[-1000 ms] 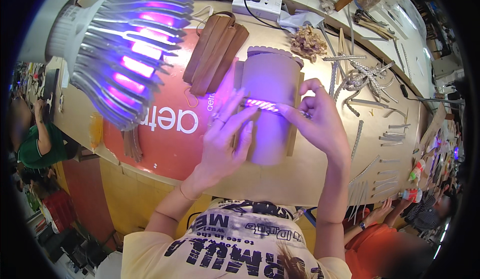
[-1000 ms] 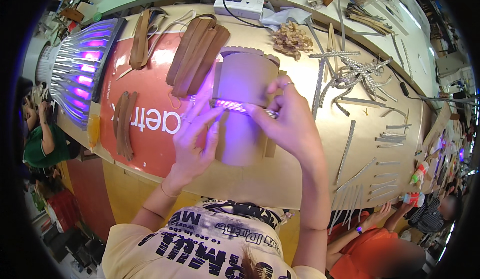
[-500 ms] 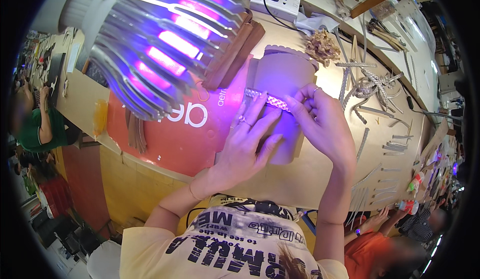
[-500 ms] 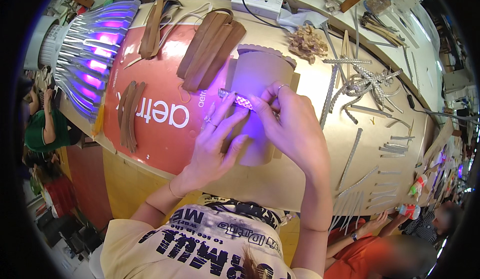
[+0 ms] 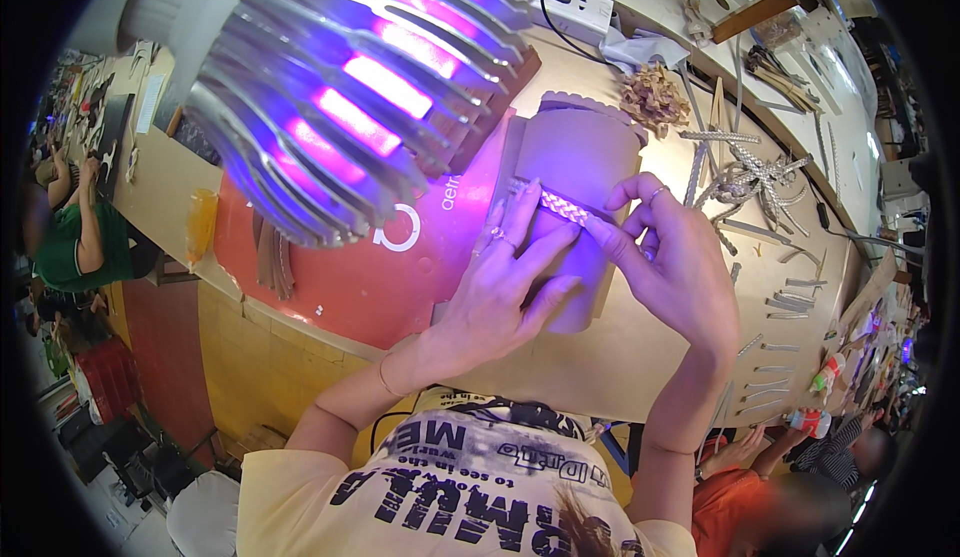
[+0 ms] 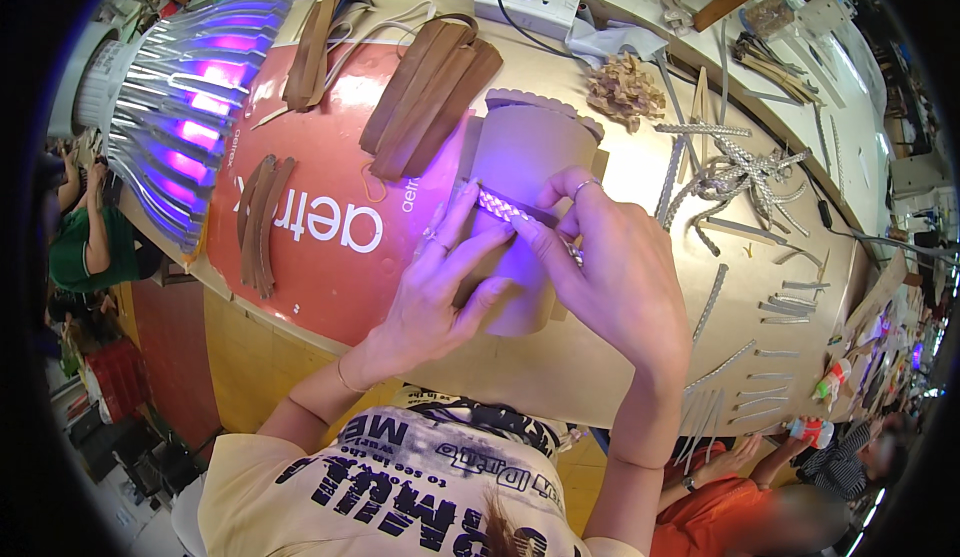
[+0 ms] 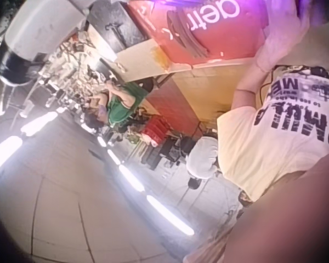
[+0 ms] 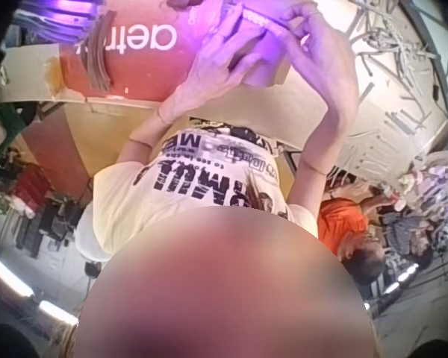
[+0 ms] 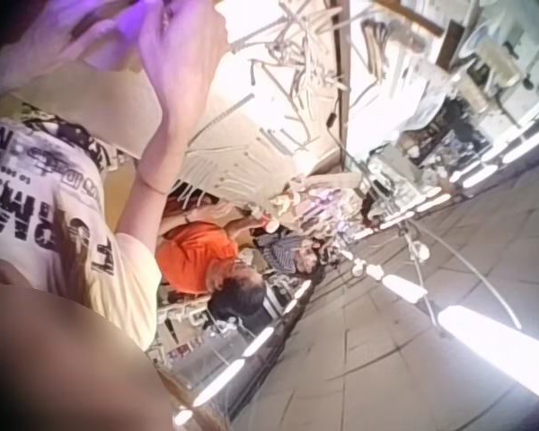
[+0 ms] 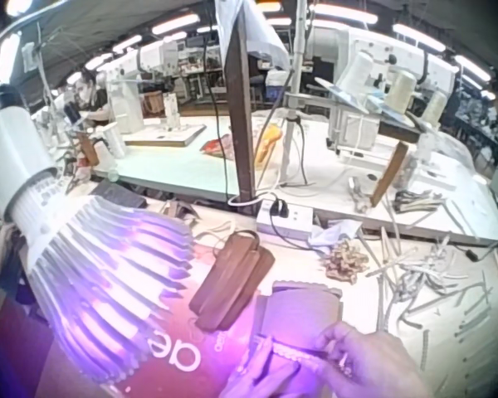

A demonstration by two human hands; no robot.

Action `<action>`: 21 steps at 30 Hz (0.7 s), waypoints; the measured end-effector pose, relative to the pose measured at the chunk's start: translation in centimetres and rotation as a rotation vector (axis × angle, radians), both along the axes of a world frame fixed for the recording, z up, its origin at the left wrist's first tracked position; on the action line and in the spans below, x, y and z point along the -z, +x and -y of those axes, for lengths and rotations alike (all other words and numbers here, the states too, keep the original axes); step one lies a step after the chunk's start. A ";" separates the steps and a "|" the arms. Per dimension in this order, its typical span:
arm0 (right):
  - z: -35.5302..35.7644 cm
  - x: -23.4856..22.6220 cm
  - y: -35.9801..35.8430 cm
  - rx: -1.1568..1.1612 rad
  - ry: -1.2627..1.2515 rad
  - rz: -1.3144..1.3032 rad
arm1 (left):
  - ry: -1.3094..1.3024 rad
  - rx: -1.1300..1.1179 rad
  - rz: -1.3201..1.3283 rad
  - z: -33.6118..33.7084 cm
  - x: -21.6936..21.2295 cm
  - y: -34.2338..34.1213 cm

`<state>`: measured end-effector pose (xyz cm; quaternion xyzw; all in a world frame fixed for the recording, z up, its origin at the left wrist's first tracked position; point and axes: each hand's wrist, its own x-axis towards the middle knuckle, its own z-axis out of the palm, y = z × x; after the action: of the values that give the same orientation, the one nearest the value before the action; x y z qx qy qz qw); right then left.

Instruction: The person repeatedly picks up braided cord segments and wraps them around a cylindrical cardboard form on the table. They adjust the cord under a purple UV lamp, then place the segments back on the table. The process is repeated multiple times with different cord pieces.

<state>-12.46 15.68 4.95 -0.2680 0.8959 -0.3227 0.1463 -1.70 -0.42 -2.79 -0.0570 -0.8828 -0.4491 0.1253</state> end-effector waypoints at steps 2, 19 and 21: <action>0.3 0.0 -0.2 -0.020 -0.064 0.016 | -0.013 0.002 0.007 0.1 0.0 -0.1; -0.2 -1.0 -1.5 0.016 -0.170 0.319 | 0.015 0.008 0.043 0.3 -0.4 -0.4; -0.6 -0.5 -1.3 0.026 -0.203 0.324 | -0.001 0.015 0.050 0.4 -0.5 -0.4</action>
<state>-13.74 16.27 5.40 -0.2146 0.8269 -0.4521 0.2566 -2.12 -0.81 -2.26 -0.0524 -0.8854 -0.4510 0.0995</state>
